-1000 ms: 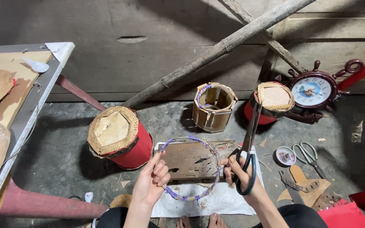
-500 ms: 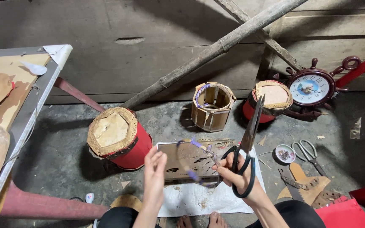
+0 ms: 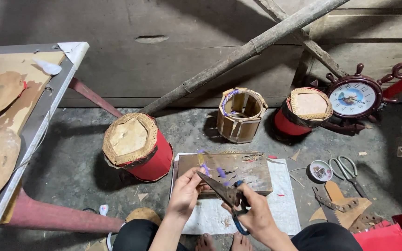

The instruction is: Wrapping a small wooden hoop with purple string and cutting the excess with scissors as part of frame assembly.

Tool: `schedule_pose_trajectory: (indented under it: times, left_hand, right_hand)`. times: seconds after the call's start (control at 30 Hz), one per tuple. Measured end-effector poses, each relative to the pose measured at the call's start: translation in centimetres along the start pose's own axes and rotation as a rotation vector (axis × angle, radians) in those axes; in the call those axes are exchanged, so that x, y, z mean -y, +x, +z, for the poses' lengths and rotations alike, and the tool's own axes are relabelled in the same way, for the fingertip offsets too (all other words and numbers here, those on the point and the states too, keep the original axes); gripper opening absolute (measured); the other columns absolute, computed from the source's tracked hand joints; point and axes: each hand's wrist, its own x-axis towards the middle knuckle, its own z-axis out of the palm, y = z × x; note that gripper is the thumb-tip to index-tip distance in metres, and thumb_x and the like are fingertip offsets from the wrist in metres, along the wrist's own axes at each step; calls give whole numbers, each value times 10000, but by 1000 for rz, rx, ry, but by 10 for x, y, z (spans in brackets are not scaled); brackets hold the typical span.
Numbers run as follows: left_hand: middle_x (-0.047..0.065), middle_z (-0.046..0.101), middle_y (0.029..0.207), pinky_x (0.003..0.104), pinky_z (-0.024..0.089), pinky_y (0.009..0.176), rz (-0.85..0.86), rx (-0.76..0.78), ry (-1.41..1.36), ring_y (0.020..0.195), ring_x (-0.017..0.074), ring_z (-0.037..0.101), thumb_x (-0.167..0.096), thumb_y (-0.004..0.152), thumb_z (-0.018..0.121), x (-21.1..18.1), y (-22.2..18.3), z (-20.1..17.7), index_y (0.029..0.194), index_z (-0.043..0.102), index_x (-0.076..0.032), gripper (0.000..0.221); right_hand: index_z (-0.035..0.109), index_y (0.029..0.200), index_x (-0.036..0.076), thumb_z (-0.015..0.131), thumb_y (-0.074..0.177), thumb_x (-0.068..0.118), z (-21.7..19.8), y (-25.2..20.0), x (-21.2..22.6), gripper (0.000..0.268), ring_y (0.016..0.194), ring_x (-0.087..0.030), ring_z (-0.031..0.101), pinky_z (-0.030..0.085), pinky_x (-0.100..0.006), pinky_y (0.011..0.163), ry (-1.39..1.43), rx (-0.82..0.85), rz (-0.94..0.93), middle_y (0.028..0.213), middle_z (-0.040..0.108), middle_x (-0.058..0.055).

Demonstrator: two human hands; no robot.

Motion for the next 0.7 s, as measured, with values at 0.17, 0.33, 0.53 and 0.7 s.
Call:
schedule_pose_trajectory:
  times: [0.17, 0.33, 0.53, 0.7]
  left_hand:
    - [63, 717, 897, 295, 536, 738, 135, -125, 42, 772, 155, 615, -172, 910, 752, -23, -8, 4, 1060, 772, -7, 224]
    - [32, 732, 894, 269, 554, 746, 356, -289, 169, 776, 112, 608, -152, 888, 781, -28, -6, -5, 1034, 784, -33, 189]
    - [54, 724, 830, 261, 548, 690, 464, -404, 185, 673, 124, 605, -146, 864, 803, -36, -3, -12, 1031, 775, -3, 222]
    - [102, 788, 924, 275, 591, 709, 416, -349, 172, 700, 157, 670, -102, 858, 791, -42, -8, -9, 1057, 788, 9, 228]
  right_hand:
    - [664, 970, 146, 938, 733, 277, -18, 5, 3, 385, 611, -98, 557, 471, -269, 598, -137, -111, 335, 683, 640, 38]
    - [562, 979, 124, 647, 961, 298, -30, -8, -8, 194, 668, -132, 506, 408, -295, 620, 48, 234, 377, 767, 591, -12]
    - [514, 966, 173, 696, 984, 327, -29, -8, 10, 239, 720, -132, 437, 406, -257, 724, -56, 541, 580, 805, 530, 16]
    - [552, 1149, 275, 708, 900, 523, -28, -1, 30, 385, 937, -126, 621, 480, -222, 905, -328, 513, 672, 1074, 724, 72]
